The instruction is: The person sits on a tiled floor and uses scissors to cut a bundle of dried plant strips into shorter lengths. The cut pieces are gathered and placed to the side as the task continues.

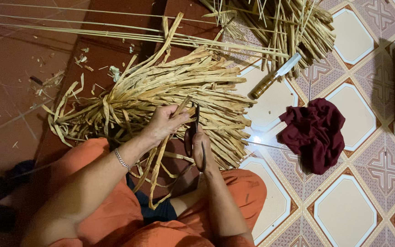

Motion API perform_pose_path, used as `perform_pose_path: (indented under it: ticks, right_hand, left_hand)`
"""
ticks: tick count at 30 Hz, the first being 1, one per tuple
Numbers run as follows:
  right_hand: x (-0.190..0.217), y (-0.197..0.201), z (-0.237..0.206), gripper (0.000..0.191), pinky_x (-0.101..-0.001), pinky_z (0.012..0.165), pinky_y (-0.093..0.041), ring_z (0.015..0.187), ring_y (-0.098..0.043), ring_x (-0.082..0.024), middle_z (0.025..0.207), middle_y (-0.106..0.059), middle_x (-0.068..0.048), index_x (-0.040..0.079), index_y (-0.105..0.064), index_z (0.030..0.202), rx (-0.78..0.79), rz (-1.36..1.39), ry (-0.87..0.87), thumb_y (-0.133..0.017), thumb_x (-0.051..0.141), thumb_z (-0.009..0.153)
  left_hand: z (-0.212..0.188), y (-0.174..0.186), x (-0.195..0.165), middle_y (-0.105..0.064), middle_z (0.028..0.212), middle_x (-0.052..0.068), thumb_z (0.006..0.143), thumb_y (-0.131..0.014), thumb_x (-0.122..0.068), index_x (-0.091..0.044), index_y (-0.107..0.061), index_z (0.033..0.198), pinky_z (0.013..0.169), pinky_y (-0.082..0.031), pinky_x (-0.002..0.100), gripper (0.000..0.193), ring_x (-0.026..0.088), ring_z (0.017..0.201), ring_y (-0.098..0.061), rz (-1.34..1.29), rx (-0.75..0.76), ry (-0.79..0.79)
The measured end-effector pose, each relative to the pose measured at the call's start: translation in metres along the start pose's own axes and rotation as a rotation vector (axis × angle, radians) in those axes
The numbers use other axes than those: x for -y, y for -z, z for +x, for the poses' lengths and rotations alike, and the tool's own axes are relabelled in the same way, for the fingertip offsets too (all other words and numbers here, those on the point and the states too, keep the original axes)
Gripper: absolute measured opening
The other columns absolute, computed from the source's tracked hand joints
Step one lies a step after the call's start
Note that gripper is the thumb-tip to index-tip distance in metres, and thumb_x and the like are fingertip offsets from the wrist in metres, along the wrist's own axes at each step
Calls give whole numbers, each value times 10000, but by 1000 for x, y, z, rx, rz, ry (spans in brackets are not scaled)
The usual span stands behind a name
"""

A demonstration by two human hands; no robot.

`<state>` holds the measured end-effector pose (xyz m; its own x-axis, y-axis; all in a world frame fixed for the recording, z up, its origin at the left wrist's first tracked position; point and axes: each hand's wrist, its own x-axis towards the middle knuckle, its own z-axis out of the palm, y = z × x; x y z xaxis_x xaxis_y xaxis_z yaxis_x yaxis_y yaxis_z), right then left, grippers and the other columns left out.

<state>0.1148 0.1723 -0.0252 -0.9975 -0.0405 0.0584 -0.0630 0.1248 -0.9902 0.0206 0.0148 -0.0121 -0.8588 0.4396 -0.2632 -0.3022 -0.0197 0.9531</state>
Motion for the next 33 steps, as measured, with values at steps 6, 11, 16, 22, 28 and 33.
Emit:
perform_pose_path:
  ticks: [6, 11, 16, 22, 28, 33]
  right_hand:
    - [-40, -5, 6, 731, -266, 408, -329, 493, -365, -71, 686, -464, 29, -22, -576, 1243, -115, 441, -128, -392, 661, 1057]
    - [-31, 28, 2, 790, -253, 398, -331, 485, -386, -71, 677, -470, 41, 27, -585, 1242, -278, 228, 12, -235, 702, 1027]
    - [-19, 12, 1, 828, -279, 426, -437, 528, -495, -116, 685, -525, 19, 41, -561, 1285, -166, 25, -178, -140, 689, 989]
    - [-14, 1, -6, 749, -380, 560, -459, 581, -564, -218, 659, -543, -66, 6, -578, 1271, -103, -490, 131, -147, 591, 1089]
    - [-1, 0, -6, 685, -444, 628, -485, 659, -628, -317, 722, -596, -128, 14, -585, 1240, -105, -498, 36, -209, 564, 1083]
    - [6, -1, -4, 686, -473, 678, -502, 745, -653, -371, 780, -623, -165, 3, -575, 1264, -103, -509, 39, -240, 573, 1079]
  left_hand:
    - [-1, -4, 8, -576, 683, -37, 964, -721, -188, 0, -714, 965, 461, -413, 207, 188, 48, 563, -491, 75, 26, 11]
    - [-6, -5, -2, -571, 728, 8, 959, -661, -229, 1, -663, 1039, 436, -429, 227, 243, 76, 556, -512, 74, 95, 55]
    - [-7, -6, -14, -459, 861, 27, 1075, -471, -341, -127, -446, 1184, 466, -400, 204, 241, 74, 595, -452, 49, 37, 143]
    - [-9, -4, -8, -447, 900, 9, 1081, -440, -332, -119, -467, 1130, 472, -487, 235, 220, 85, 588, -474, 129, -75, 47]
    - [-5, -4, 5, -448, 823, -4, 1079, -463, -330, -74, -505, 1119, 487, -535, 257, 262, 75, 601, -484, 189, -93, -50]
    - [1, -3, 18, -509, 724, -5, 1064, -480, -311, -70, -557, 1101, 474, -519, 276, 256, 91, 554, -529, 267, -111, -23]
